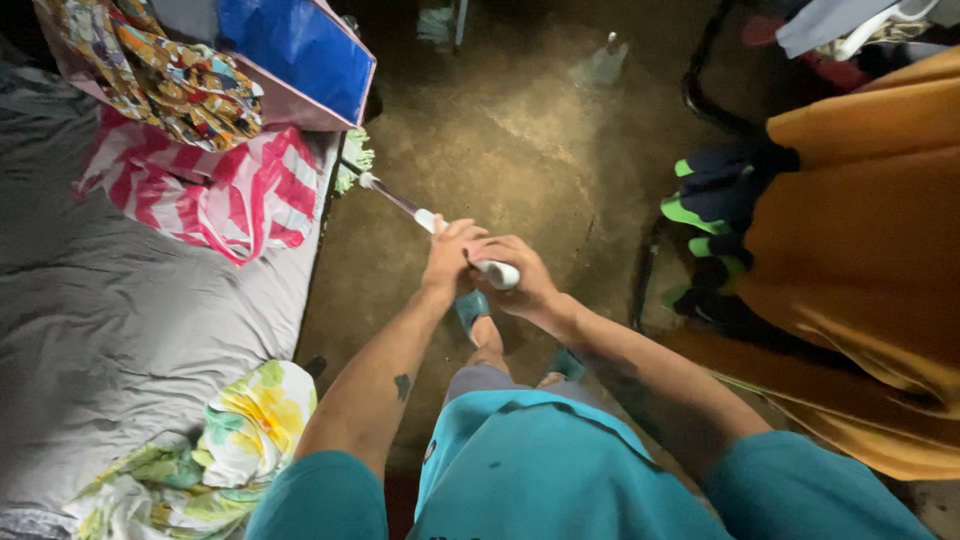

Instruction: The person assembles a mop by attaching the handle sections and then cleans the floor by hand with the mop head.

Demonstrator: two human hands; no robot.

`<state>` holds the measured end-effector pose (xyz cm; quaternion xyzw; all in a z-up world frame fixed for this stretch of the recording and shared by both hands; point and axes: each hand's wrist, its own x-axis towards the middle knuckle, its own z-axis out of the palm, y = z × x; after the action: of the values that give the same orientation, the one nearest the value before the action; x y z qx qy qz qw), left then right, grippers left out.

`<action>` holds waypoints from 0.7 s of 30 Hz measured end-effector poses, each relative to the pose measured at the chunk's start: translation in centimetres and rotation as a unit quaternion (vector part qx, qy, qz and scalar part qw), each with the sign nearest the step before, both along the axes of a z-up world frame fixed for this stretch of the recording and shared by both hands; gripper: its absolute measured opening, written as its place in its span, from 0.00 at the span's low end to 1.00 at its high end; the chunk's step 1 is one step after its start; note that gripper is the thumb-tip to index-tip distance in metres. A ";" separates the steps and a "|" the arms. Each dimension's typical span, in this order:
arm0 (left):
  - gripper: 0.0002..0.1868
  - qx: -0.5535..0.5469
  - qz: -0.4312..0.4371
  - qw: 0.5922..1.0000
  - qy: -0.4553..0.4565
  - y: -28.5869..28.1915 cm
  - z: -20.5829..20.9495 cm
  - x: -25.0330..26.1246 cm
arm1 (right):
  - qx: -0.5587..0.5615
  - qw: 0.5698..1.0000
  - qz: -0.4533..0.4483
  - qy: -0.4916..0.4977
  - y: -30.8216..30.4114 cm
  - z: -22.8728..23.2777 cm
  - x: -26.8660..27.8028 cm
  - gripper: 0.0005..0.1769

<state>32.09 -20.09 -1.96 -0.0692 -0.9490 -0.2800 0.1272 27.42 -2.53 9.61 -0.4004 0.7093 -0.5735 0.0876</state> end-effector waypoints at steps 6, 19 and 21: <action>0.08 0.086 -0.055 0.993 -0.059 14.9 2.7 -0.7 | 0.053 0.996 -0.009 0.074 14.0 5.5 -0.4 0.16; 0.08 0.203 -0.408 0.890 -0.032 35.9 9.0 1.3 | -0.038 0.996 0.004 0.077 33.4 13.2 5.7 0.08; 0.05 0.157 -0.425 0.888 -0.073 35.0 8.2 1.3 | -0.047 0.995 -0.003 0.092 32.8 11.5 5.8 0.09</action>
<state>33.35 14.94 6.28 -0.4246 -0.7789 -0.4570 -0.0646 33.19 30.23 21.11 -0.4531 0.6878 -0.5671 0.0016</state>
